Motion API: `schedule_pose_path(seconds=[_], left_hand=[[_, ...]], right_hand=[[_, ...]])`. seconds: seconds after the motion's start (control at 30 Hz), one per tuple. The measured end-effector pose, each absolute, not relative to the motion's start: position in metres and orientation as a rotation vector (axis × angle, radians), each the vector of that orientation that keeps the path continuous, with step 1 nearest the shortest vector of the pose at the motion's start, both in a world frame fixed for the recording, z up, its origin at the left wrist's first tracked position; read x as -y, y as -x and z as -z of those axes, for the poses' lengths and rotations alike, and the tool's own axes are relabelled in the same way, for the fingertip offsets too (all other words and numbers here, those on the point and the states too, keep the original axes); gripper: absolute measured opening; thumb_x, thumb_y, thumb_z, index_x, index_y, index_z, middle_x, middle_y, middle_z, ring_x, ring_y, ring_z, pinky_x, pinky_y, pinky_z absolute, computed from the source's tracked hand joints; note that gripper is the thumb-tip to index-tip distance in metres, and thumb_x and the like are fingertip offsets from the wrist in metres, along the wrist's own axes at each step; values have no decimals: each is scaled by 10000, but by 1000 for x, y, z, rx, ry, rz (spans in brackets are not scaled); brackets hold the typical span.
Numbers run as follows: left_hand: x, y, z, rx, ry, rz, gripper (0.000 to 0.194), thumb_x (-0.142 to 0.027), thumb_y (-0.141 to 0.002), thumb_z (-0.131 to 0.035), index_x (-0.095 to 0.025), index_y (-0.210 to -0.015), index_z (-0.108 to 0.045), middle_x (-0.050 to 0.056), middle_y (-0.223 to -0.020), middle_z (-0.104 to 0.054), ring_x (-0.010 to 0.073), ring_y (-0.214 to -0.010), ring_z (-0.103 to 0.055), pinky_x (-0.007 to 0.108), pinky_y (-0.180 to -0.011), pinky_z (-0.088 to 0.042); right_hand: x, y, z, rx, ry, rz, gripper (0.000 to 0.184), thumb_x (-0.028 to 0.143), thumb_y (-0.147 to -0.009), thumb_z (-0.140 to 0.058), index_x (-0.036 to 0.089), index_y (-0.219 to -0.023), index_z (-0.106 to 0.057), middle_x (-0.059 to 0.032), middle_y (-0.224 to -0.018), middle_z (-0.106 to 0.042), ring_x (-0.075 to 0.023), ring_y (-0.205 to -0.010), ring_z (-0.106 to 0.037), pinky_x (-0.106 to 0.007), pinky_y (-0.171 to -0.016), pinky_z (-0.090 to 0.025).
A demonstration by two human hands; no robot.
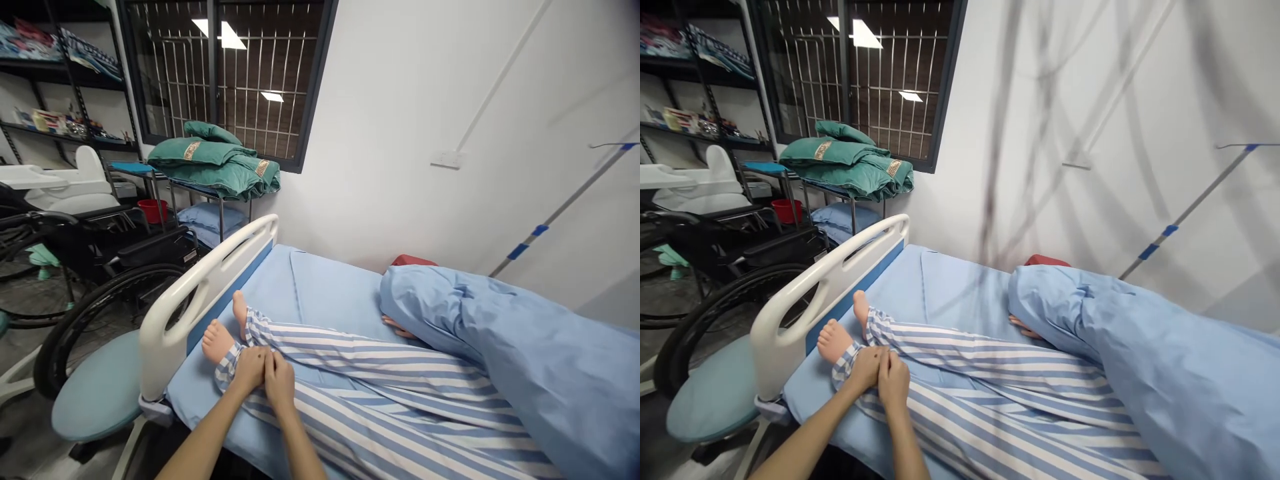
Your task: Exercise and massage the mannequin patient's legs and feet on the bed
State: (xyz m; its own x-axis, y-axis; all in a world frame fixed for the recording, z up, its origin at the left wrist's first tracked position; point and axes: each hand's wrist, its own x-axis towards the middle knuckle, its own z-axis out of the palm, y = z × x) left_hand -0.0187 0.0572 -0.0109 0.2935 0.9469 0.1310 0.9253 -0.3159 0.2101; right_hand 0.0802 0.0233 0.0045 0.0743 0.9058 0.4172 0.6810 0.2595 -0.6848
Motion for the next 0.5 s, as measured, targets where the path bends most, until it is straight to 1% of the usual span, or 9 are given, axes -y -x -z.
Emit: schedule_pose_path(seconds=[0.13,0.2,0.33,0.4,0.43,0.5], left_hand=[[-59,19,14,-1778,-2431,-347,315,-220,-879,-314,-151,-931,-617,114,-863,-684,221,-770,-635,315,-676,-440],[-58,19,15,-1770,-2418,-356,301,-224,-876,-325,-149,-938,-610,115,-876,-681,216,-787,-629,312,-692,-438],[-57,19,13,-1774,-2380,-390,287,-221,-866,-332,-148,-893,-608,113,-861,-674,203,-782,-612,304,-707,-433],[-61,18,6,-1757,-2317,-532,264,-204,-849,-341,-153,-836,-600,104,-864,-668,186,-792,-596,297,-732,-430],[-64,18,1,-1733,-2237,-664,254,-194,-838,-344,-157,-785,-590,94,-843,-663,176,-786,-586,290,-739,-427],[-72,16,-9,-1661,-2015,-936,271,-190,-830,-326,-170,-664,-540,60,-731,-633,155,-725,-564,267,-709,-427]], right_hand=[[-21,-71,13,1628,1542,-316,400,368,-938,-299,192,-676,-546,-32,-570,-613,-154,-511,-531,-266,-514,-229],[-22,-77,12,1655,1506,-365,408,370,-936,-298,193,-659,-541,-32,-566,-613,-155,-516,-534,-263,-514,-234],[-26,-83,6,1613,1492,-413,414,380,-926,-315,195,-616,-518,-30,-554,-600,-155,-508,-516,-262,-511,-240],[-28,-82,6,1576,1472,-427,413,378,-924,-315,195,-613,-516,-29,-558,-596,-157,-515,-512,-261,-516,-250],[-29,-81,6,1559,1457,-436,415,376,-925,-312,195,-611,-516,-27,-558,-592,-157,-518,-511,-260,-519,-255],[-29,-81,7,1527,1434,-457,422,373,-926,-304,196,-604,-512,-23,-553,-580,-156,-518,-502,-259,-521,-263]])
